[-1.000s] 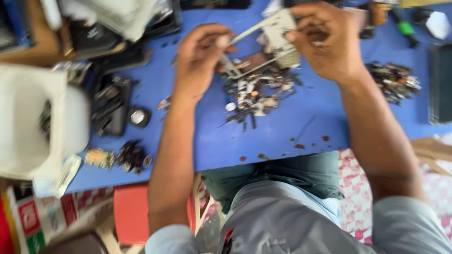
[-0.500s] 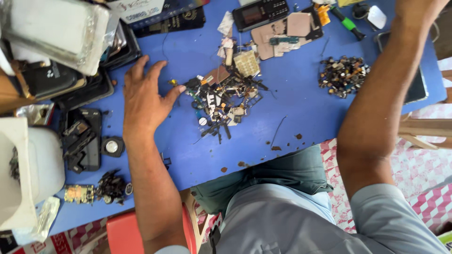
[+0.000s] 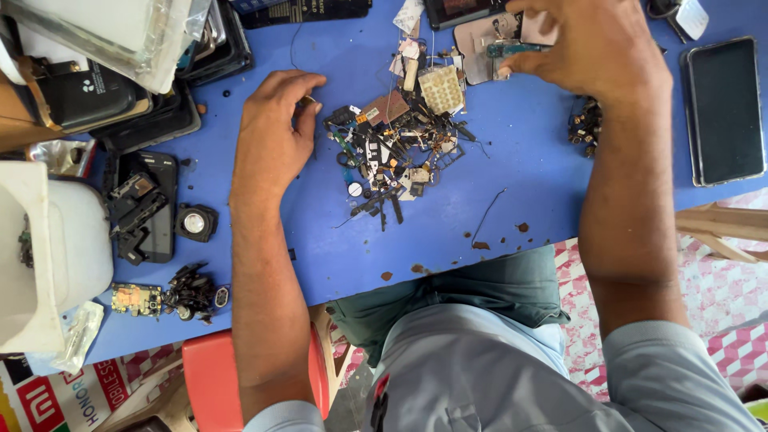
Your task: The person sorts through a pile of small electronic components on a blue workbench, picking up and inspecting items such as circuit boards, connectors, and wires. They separate and group the parts by hand, occasionally moving items aside to reach others.
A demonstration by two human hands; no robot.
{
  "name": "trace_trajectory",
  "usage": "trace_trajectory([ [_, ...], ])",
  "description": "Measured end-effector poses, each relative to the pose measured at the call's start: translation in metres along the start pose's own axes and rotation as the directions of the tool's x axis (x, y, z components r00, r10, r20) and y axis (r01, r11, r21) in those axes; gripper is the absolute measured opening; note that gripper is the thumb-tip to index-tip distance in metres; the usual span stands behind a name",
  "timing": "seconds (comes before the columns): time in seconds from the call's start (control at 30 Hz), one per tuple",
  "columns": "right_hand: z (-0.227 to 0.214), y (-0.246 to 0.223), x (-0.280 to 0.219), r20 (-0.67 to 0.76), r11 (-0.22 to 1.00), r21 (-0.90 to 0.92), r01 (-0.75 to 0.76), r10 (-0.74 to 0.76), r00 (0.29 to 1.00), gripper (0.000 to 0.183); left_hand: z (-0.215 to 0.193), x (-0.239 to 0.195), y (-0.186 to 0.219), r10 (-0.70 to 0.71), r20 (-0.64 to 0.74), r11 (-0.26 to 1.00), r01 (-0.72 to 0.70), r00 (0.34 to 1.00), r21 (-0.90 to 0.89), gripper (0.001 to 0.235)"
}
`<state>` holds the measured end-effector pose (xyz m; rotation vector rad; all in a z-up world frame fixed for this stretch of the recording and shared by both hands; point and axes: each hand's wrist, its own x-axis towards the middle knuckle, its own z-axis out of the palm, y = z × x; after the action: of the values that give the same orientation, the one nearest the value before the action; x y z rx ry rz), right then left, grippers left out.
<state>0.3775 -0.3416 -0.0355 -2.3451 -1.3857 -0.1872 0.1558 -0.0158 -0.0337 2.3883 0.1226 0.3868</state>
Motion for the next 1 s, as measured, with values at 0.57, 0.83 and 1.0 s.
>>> trace_trajectory([
  [0.57,0.004,0.0,0.0,0.2,0.971,0.147,-0.189,0.158,0.967,0.065,-0.004,-0.004,0.012,-0.044,0.014,0.981,0.041,0.999,0.192,0.032],
  [0.83,0.01,0.014,-0.004,0.273,0.936,0.135,-0.325,0.28,0.92,0.029,-0.004,-0.006,0.009,-0.052,0.038,0.979,0.043,0.998,0.201,0.034],
  [1.0,0.026,0.021,-0.005,0.202,0.96,0.162,-0.228,0.194,0.96,0.017,-0.003,-0.006,0.01,-0.025,0.034,0.978,0.018,0.999,0.208,0.034],
])
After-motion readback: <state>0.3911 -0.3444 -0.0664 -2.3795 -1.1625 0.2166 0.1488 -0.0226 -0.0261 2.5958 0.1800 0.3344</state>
